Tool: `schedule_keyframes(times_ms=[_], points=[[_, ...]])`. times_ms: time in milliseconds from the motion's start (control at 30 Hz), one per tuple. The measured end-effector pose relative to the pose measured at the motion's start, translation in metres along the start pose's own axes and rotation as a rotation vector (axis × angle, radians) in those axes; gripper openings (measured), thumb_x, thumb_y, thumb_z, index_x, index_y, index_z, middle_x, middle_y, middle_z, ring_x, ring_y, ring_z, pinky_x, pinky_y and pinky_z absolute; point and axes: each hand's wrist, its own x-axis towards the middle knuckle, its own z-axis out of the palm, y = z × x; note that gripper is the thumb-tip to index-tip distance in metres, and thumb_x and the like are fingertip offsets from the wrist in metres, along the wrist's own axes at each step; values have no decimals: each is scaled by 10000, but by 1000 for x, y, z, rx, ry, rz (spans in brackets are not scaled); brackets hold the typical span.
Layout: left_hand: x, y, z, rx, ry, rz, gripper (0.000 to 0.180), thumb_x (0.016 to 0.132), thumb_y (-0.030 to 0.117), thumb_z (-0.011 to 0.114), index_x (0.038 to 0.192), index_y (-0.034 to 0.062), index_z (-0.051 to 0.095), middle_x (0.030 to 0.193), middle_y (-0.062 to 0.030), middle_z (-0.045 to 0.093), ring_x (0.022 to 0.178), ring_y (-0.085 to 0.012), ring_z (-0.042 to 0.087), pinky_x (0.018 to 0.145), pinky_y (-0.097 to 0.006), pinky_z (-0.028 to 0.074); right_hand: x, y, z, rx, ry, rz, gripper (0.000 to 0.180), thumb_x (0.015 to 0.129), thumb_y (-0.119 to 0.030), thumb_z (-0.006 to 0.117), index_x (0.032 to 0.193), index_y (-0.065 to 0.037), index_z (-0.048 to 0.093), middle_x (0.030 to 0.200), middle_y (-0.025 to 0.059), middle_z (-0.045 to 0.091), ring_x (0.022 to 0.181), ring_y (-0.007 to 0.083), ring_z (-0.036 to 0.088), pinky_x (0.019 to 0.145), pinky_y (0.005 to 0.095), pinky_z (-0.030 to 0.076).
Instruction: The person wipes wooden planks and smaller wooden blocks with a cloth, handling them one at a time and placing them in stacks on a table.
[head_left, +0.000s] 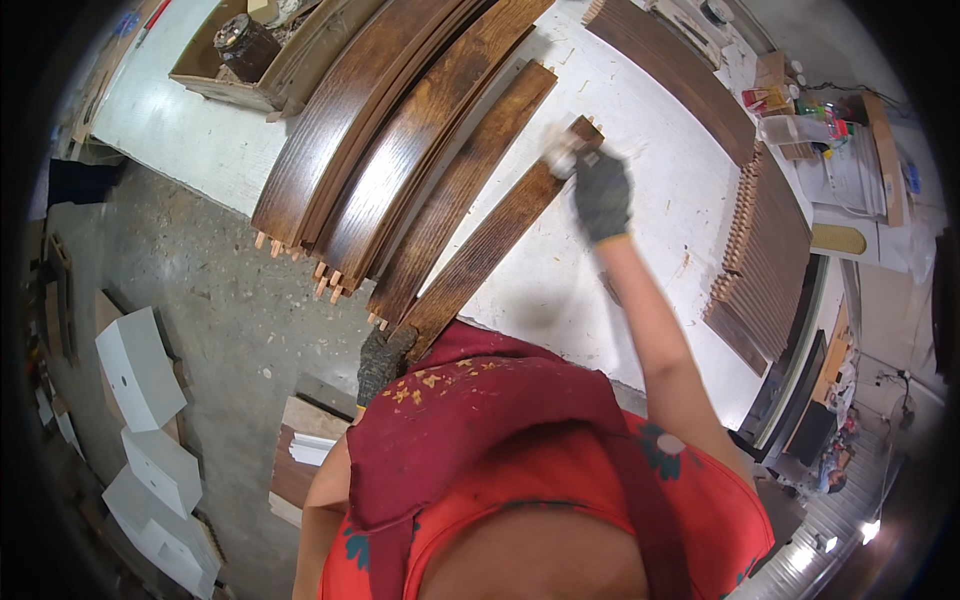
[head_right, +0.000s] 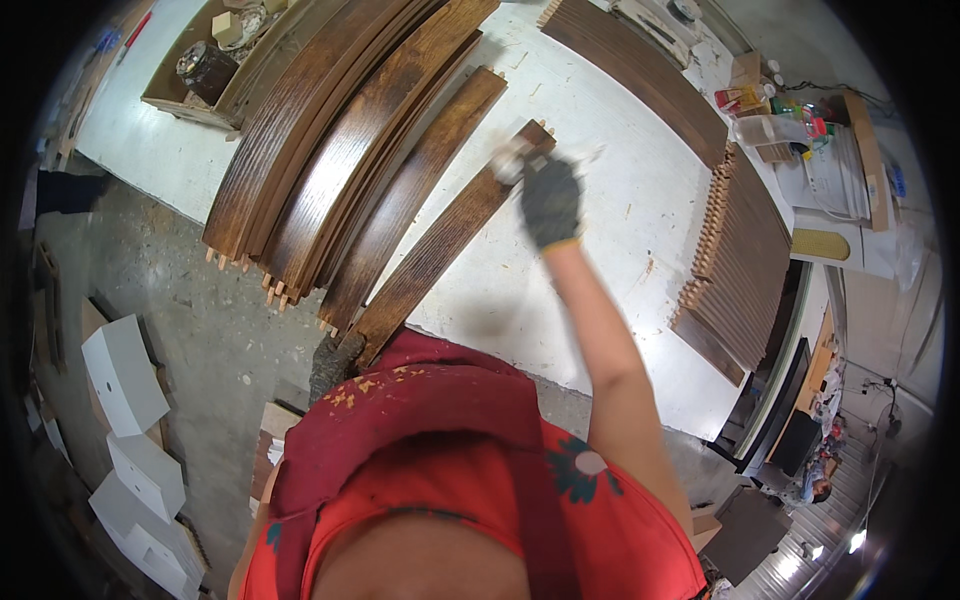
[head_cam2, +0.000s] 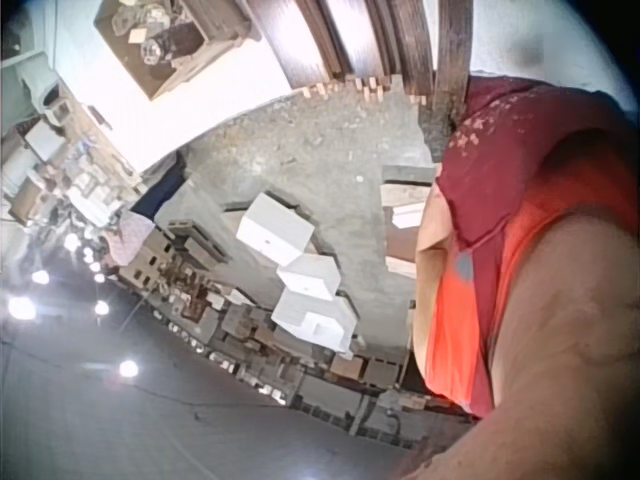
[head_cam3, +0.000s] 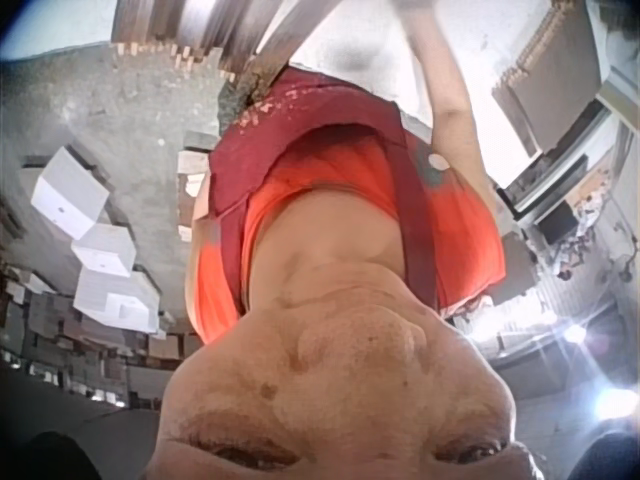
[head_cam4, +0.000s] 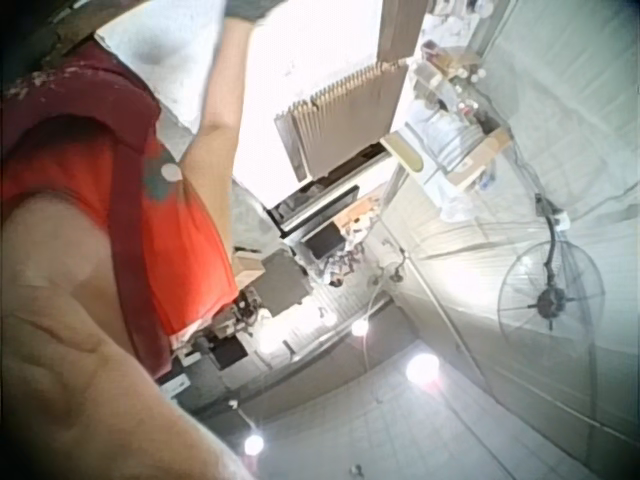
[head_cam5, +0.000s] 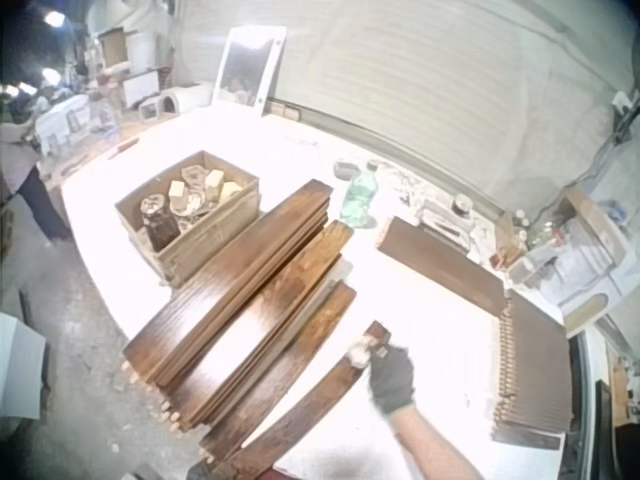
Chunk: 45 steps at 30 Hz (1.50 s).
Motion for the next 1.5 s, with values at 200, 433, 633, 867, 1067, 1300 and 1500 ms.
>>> schedule_keyframes(times_ms=[200,433,633,867,1067,1300,1500], points=[[-1,-3,6,-119,-3,49,390,839,132,709,1179,-9,580,1017,-86,651,833,-154,622,706,-290,517,108,43,-18,130,16,77,280,840,-226,569,1075,-132,689,986,171,663,871,332,632,802,475,502],[20,-24,-7,-70,221,308,332,932,284,610,1133,19,597,959,-57,616,855,-164,590,752,-301,498,98,-91,-29,446,-168,-337,205,806,-138,561,951,-64,684,996,167,643,906,335,618,760,467,485],[20,-7,-3,120,201,376,358,949,358,584,1016,8,609,871,-54,586,762,-143,519,666,-296,435,120,-74,-10,234,-202,-260,248,770,-114,544,970,-64,682,977,164,649,918,319,635,849,433,500],[21,0,-2,99,157,367,346,944,348,594,988,5,615,833,-47,587,740,-130,511,645,-290,425,181,-21,23,48,-143,6,230,795,-168,589,996,-103,680,982,121,632,934,315,604,785,437,510],[20,-2,0,-38,206,280,339,926,366,614,942,28,618,773,-28,559,706,-119,483,614,-286,407,131,-54,16,134,-124,-168,237,796,-146,556,997,-96,671,1056,116,640,918,321,601,766,439,506],[20,-1,-3,34,210,275,320,917,348,628,948,30,612,779,-12,555,719,-108,479,614,-275,404,178,-21,28,77,-173,49,226,777,-183,589,957,-100,697,1038,121,627,979,336,586,823,460,498],[18,0,3,-31,191,255,339,914,348,635,1002,22,607,806,-11,565,727,-111,492,624,-275,419,133,-58,5,26,-166,-21,259,778,-138,582,1022,-98,655,989,126,633,890,320,605,762,444,506]])
